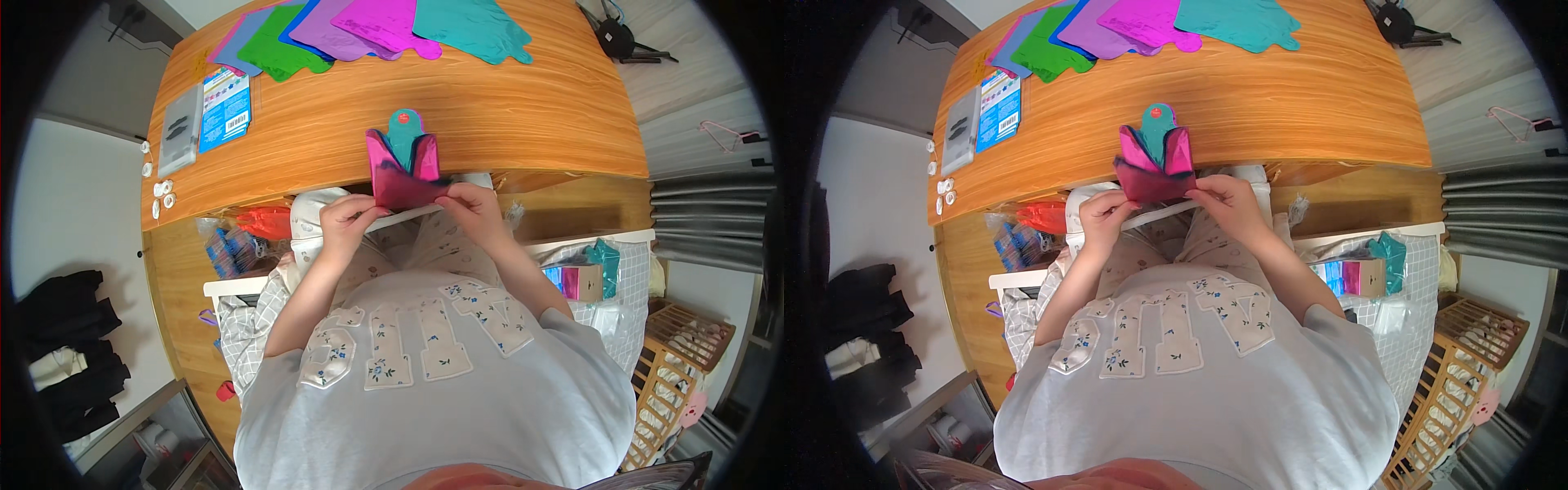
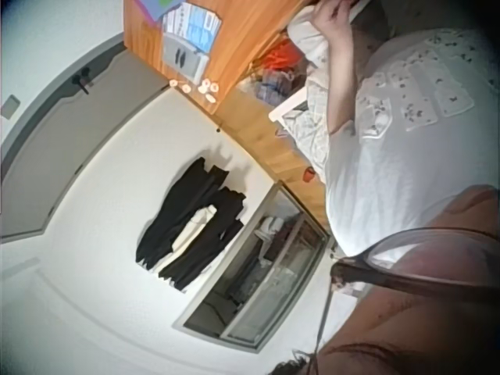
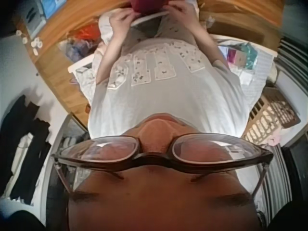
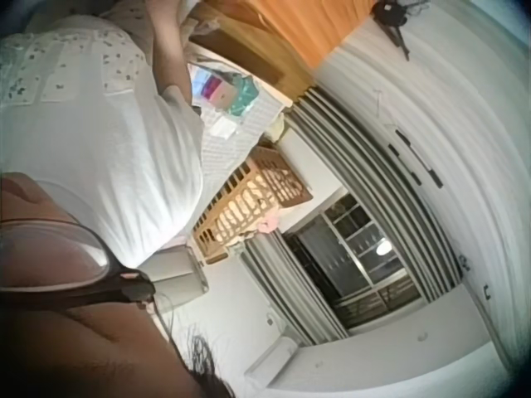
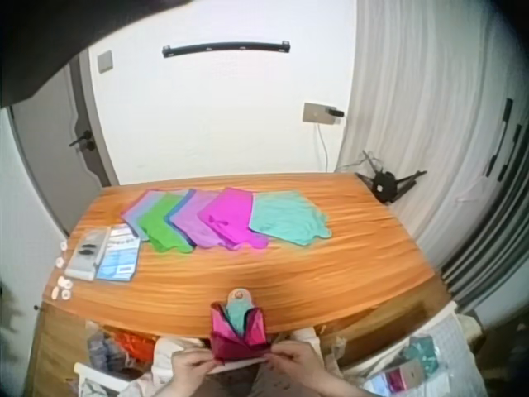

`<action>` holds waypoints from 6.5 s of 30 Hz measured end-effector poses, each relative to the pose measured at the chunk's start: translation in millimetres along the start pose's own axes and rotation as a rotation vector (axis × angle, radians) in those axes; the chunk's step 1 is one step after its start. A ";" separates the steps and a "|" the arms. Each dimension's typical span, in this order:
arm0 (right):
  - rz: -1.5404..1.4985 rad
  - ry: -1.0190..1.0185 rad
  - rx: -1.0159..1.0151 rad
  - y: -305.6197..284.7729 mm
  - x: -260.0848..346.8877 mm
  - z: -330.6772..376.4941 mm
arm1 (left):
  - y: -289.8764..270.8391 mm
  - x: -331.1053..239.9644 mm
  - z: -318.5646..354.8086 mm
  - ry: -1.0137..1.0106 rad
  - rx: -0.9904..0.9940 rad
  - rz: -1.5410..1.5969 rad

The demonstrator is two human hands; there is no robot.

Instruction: The person organizes foil balloons on a desk, folds balloons together by hand, and inserts the folded balloons onto packaging cardboard and into a plastic sleeve.

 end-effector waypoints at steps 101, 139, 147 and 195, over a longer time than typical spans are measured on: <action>0.772 -0.624 0.318 18.6 168.8 -78.4 | -51.4 -72.3 -23.0 0.480 0.330 -0.559; 0.976 -0.940 0.065 33.2 114.7 -60.9 | -44.0 -84.9 -37.9 0.483 0.417 -0.612; 0.693 -0.647 0.113 23.3 88.7 -76.7 | -31.7 -70.5 -48.6 0.369 0.337 -0.593; 0.611 -0.819 0.085 22.2 84.4 -61.4 | -21.5 -80.8 -50.7 0.357 0.117 -0.713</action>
Point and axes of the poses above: each hand's wrist, its own z-axis away from the middle knuckle, its own y-axis out of the palm, x = y × z, the point moved 3 cm from there along -z, towards the middle knuckle, and after that the axes turned 3 degrees about z, right-handed, at the moved point
